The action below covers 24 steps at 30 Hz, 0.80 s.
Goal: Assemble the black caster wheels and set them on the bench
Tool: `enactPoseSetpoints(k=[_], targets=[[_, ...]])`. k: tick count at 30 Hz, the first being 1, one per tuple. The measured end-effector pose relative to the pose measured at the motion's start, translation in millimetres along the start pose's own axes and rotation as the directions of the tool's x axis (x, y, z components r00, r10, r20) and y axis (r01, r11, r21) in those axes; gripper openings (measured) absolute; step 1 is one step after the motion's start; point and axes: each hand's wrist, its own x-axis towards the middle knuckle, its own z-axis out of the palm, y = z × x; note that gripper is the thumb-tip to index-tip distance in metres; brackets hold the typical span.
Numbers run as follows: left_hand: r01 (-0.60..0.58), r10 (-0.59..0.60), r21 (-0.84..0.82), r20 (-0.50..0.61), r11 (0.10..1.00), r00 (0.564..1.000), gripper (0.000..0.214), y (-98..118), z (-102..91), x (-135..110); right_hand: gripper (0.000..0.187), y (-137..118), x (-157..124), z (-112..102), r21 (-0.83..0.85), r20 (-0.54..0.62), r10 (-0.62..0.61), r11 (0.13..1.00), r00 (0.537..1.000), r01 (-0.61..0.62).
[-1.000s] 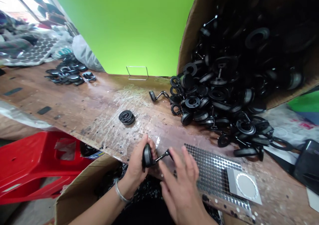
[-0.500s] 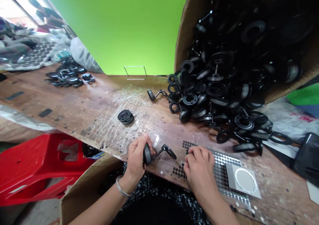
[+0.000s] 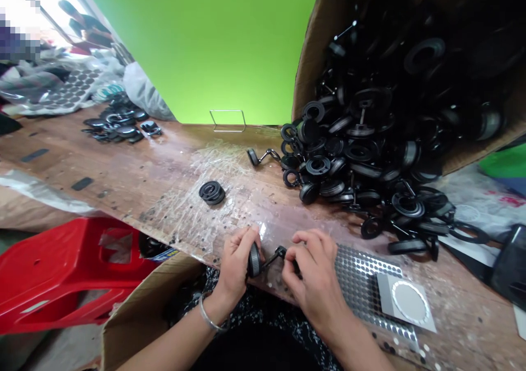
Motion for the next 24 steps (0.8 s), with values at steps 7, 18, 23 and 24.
enactPoseSetpoints(k=[7,18,23,24], targets=[[0.061,-0.06,-0.027,0.038,0.998,0.997,0.045,-1,0.0,-3,0.011,-2,11,6,-0.016,0.116,-0.044,0.999,0.992,0.046],[0.105,-0.108,-0.204,-0.002,0.973,0.994,0.034,11,-4.1,9,0.04,-12,-19,10,-0.217,0.157,-0.128,0.963,0.979,0.16],[0.262,-0.234,-0.275,0.129,0.925,0.964,0.035,11,-1.8,6,0.043,4,-26,3,-0.06,0.179,-0.104,0.991,0.978,0.117],[0.296,-0.259,-0.293,0.159,0.909,0.953,0.035,10,-0.6,5,0.043,7,-25,0,-0.009,0.167,-0.14,0.99,0.976,0.144]])
